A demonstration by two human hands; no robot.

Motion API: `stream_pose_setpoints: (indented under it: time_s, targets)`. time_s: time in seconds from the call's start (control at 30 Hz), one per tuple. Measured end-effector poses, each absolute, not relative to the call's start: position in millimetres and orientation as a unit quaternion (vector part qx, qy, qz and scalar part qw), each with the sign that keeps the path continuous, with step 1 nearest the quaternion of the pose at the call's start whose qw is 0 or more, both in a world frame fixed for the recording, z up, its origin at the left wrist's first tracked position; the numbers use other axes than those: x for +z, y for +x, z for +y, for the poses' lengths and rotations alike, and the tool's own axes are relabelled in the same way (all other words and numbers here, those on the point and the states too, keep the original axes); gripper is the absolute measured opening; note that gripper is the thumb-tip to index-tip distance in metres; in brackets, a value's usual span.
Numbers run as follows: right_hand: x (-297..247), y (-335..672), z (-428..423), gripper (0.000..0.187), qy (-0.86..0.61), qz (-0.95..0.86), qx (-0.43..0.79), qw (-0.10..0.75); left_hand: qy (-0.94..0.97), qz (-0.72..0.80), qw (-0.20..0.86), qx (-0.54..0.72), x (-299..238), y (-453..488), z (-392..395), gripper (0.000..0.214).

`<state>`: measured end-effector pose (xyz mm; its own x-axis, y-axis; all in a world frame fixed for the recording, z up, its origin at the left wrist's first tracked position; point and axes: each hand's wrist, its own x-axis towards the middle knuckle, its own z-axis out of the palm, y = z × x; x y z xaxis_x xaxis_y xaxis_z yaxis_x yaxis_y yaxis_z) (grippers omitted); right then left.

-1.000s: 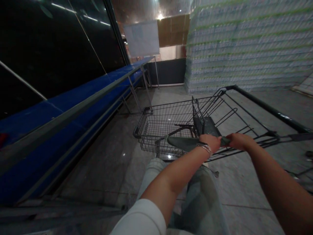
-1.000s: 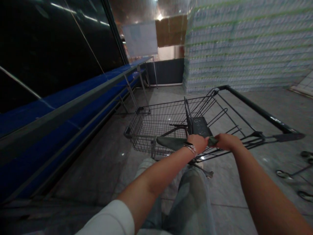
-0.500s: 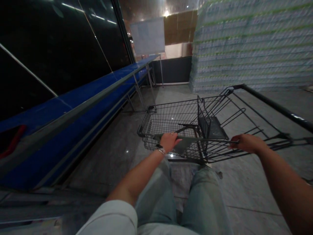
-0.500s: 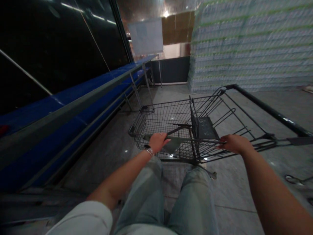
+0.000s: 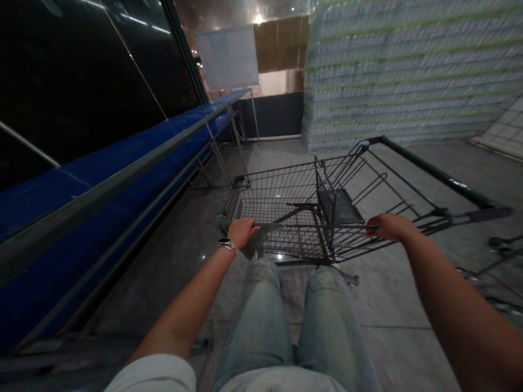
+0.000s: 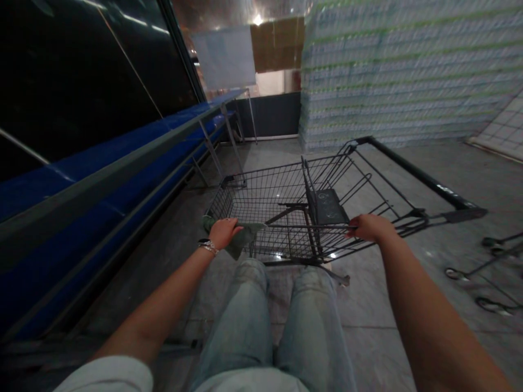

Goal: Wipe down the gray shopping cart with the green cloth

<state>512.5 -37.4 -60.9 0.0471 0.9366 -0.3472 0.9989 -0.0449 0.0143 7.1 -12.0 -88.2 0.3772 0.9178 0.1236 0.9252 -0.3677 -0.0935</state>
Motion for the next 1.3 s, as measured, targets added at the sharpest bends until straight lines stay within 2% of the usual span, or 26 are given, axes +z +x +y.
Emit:
stream_pose_setpoints:
  time_s: [0.43, 0.57, 0.7, 0.87, 0.97, 1.07, 1.3]
  targets:
    - [-53.7, 498.3, -40.6, 0.042, 0.735, 0.658, -0.112, 0.118, -0.878, -0.466, -0.042, -0.099, -75.9, 242.8, -41.7, 0.039]
    - [-55.9, 497.6, -43.9, 0.040, 0.730, 0.664, -0.112, 0.113, -0.890, -0.422, -0.029, -0.170, -80.3, 310.2, -60.8, 0.044]
    - [-61.1, 501.4, -47.4, 0.032, 0.721, 0.675, -0.116, 0.104, -0.893, -0.404, -0.007, -0.200, -85.5, 338.1, -69.0, 0.035]
    - [-66.5, 505.9, -46.8, 0.041, 0.723, 0.675, -0.117, 0.090, -0.914, -0.354, 0.028, -0.195, -90.0, 289.2, -58.6, 0.031]
    - [-67.4, 506.1, -46.0, 0.048, 0.731, 0.667, -0.119, 0.084, -0.904, -0.392, 0.033, -0.167, -91.9, 228.0, -49.0, 0.029]
    - [-67.4, 505.4, -46.3, 0.051, 0.739, 0.659, -0.116, 0.075, -0.885, -0.441, 0.033, -0.147, -92.9, 150.9, -38.5, 0.040]
    - [-69.0, 505.9, -44.7, 0.049, 0.744, 0.653, -0.122, 0.079, -0.811, -0.576, 0.076, -0.073, -89.7, -28.7, -11.0, 0.039]
